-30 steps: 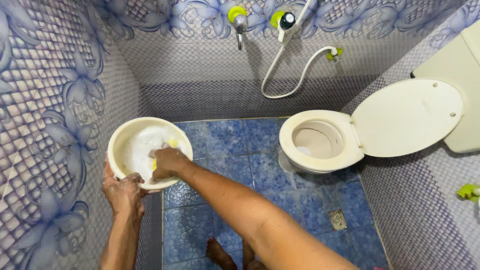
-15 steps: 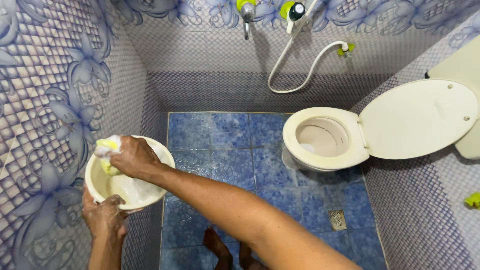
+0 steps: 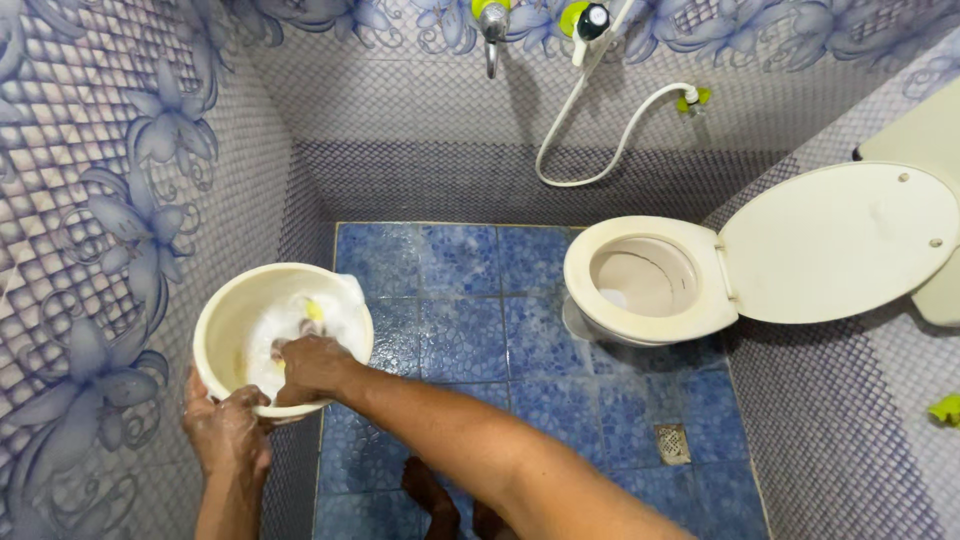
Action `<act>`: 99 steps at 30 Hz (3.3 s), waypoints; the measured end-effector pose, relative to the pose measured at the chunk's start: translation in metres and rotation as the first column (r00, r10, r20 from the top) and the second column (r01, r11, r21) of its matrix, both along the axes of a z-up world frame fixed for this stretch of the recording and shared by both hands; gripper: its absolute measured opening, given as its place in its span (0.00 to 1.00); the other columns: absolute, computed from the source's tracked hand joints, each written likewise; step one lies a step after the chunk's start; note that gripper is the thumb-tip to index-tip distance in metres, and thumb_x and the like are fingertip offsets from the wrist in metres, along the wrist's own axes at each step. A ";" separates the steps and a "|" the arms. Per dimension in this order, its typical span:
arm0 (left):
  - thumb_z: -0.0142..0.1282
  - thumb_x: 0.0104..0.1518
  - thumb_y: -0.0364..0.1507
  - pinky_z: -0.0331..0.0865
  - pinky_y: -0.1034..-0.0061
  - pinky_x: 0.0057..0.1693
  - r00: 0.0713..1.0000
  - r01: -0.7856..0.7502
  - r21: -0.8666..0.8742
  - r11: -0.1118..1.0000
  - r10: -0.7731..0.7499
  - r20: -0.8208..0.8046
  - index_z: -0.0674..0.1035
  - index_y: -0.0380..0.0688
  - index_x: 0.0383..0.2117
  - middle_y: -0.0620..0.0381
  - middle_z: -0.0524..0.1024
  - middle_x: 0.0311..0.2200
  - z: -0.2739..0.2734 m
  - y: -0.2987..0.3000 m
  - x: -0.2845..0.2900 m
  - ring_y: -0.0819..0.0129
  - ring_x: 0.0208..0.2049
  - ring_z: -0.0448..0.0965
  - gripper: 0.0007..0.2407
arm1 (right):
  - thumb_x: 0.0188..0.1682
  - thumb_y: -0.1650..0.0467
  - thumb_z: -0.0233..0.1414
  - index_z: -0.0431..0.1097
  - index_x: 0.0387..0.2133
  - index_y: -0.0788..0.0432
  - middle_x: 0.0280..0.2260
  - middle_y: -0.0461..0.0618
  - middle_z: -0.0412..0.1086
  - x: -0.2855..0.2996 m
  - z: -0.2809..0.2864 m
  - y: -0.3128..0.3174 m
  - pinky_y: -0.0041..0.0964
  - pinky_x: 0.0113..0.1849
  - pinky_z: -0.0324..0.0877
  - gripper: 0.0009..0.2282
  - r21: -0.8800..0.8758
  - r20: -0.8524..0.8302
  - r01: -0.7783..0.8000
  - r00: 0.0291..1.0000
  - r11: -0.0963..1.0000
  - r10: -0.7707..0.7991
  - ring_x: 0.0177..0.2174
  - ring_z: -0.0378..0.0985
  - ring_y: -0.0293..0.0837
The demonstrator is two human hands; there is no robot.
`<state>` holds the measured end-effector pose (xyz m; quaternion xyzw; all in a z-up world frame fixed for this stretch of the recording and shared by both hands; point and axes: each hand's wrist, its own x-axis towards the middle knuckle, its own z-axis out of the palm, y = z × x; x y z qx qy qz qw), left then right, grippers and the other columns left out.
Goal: The person cleans a toilet by hand using a yellow sponge, scrubbing the seat, the rim, and the lid, and rinsing the sponge in a small white bowl of soapy water.
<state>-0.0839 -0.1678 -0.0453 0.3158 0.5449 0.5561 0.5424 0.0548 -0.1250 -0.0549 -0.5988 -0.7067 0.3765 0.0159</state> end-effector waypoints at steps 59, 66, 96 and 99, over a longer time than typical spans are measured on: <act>0.43 0.42 0.08 0.76 0.74 0.56 0.931 0.362 0.159 0.918 -0.364 -0.019 0.63 0.44 0.67 0.51 0.76 0.56 0.084 0.168 0.209 0.61 0.53 0.81 0.37 | 0.32 0.71 0.64 0.77 0.40 0.59 0.31 0.48 0.79 0.270 0.090 0.128 0.36 0.32 0.79 0.19 -0.043 -0.642 0.680 0.542 0.732 -0.542 0.28 0.82 0.40; 0.44 0.42 0.09 0.76 0.69 0.49 0.875 0.485 0.042 0.874 -0.484 -0.016 0.66 0.47 0.65 0.52 0.77 0.53 0.097 0.150 0.258 0.60 0.46 0.81 0.36 | 0.31 0.67 0.68 0.71 0.52 0.59 0.47 0.59 0.73 0.316 0.034 0.086 0.41 0.46 0.73 0.31 0.194 -0.345 0.591 0.788 0.783 -0.509 0.43 0.78 0.51; 0.42 0.48 0.12 0.80 0.68 0.29 0.644 0.760 0.028 0.650 -0.758 0.103 0.72 0.41 0.59 0.51 0.78 0.40 0.054 0.213 0.432 0.64 0.31 0.81 0.27 | 0.39 0.76 0.54 0.76 0.42 0.48 0.42 0.58 0.80 0.445 0.078 0.056 0.46 0.48 0.74 0.16 0.524 -0.300 0.679 0.712 0.514 -0.635 0.45 0.82 0.57; 0.39 0.47 0.11 0.77 0.63 0.25 0.606 0.793 -0.068 0.605 -0.795 -0.014 0.71 0.46 0.60 0.51 0.76 0.38 0.064 0.220 0.435 0.63 0.27 0.76 0.29 | 0.39 0.78 0.53 0.72 0.46 0.55 0.41 0.63 0.77 0.446 0.089 0.050 0.50 0.48 0.73 0.19 0.566 -0.343 0.737 0.618 0.370 -0.707 0.45 0.80 0.60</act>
